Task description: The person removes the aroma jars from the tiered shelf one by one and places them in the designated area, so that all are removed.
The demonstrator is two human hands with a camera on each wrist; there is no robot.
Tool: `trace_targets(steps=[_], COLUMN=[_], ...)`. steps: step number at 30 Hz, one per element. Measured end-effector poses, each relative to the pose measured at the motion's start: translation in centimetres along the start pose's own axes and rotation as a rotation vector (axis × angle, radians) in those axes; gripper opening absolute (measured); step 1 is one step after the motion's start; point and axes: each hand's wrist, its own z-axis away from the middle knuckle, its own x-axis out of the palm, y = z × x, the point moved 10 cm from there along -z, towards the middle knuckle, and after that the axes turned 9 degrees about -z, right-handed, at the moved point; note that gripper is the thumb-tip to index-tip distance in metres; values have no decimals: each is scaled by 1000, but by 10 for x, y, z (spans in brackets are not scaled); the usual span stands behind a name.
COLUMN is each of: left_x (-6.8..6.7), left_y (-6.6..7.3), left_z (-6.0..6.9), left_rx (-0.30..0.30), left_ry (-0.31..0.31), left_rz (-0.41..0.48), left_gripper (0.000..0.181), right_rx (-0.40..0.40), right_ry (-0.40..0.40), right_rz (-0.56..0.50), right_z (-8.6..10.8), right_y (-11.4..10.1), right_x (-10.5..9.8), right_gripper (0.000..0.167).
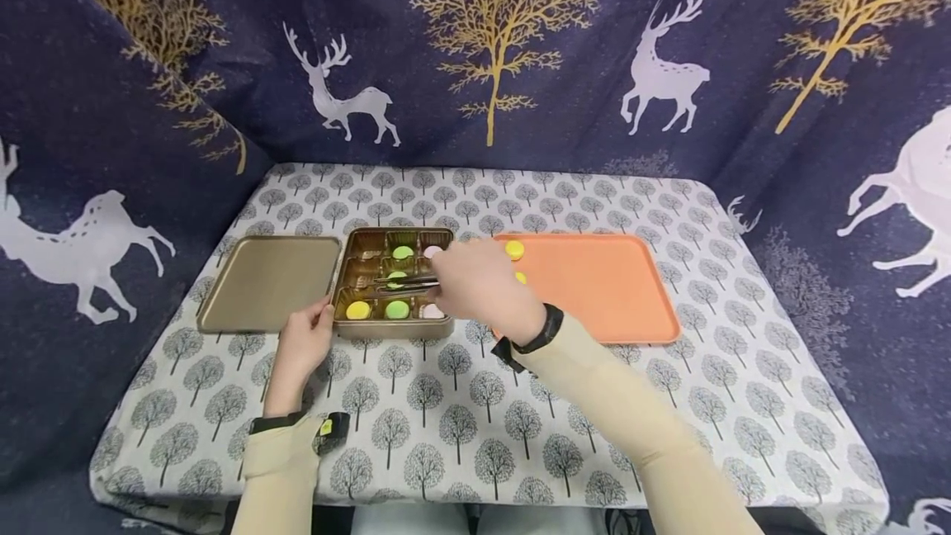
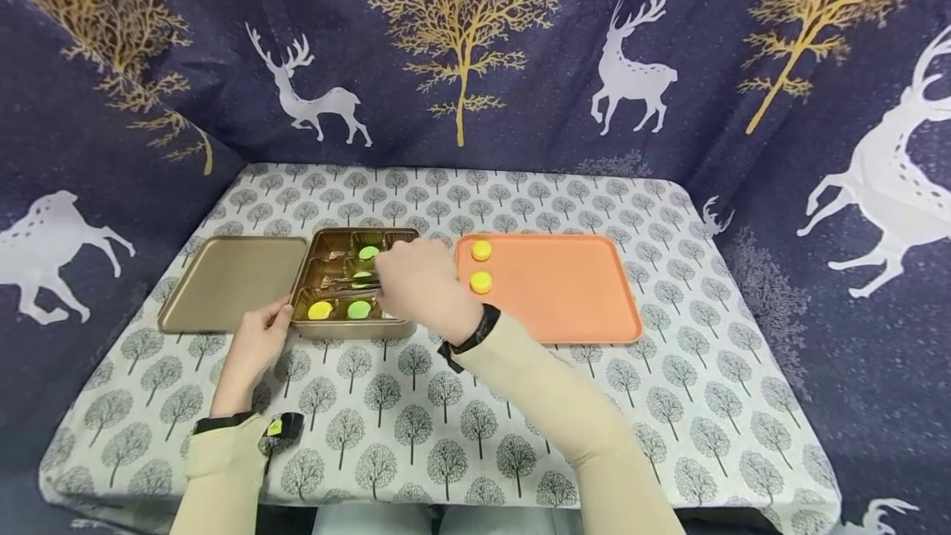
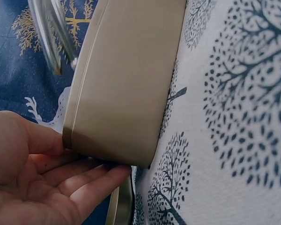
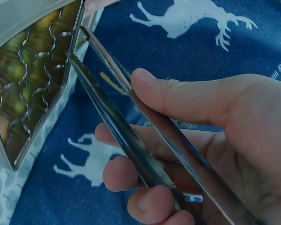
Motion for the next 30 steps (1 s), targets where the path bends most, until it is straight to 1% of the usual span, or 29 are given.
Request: trace_targets(steps=[2, 5, 8, 12, 15, 19, 23, 28, 30], left_x=[0, 0, -1, 0, 0, 0, -1, -1, -2], left_y=[-2, -3, -1, 2, 3, 3, 4, 6, 6], left_z=[1, 2, 1, 1, 0, 1, 1, 1, 1], left_rx=[-11, -24, -15, -10, -13, -16, -1, 28, 34], left_ry=[1, 2, 2, 0, -2, 3, 21, 44, 53], left_rz=[-1, -8, -10, -9, -12, -15, -7, -4, -3], left_gripper=[47, 47, 47, 47, 47, 47, 47, 45, 45], right_rx=[-7, -32, -47, -37, -17, 13, 50, 128, 161], right_ry=[-23, -34, -30, -35, -61, -109, -159, -222, -245], right_rz=[15, 46, 94, 145, 188, 240, 275, 302, 296], right_z=[-6, -13, -19, -25, -30, -37, -44, -51, -54], right_y=[-8, -21, -31, -41, -49, -61, -72, -81, -83], right_x=[5, 10, 13, 15, 17, 20, 18, 18, 21], right_gripper=[28, 23, 13, 7, 10, 18, 25, 31, 33])
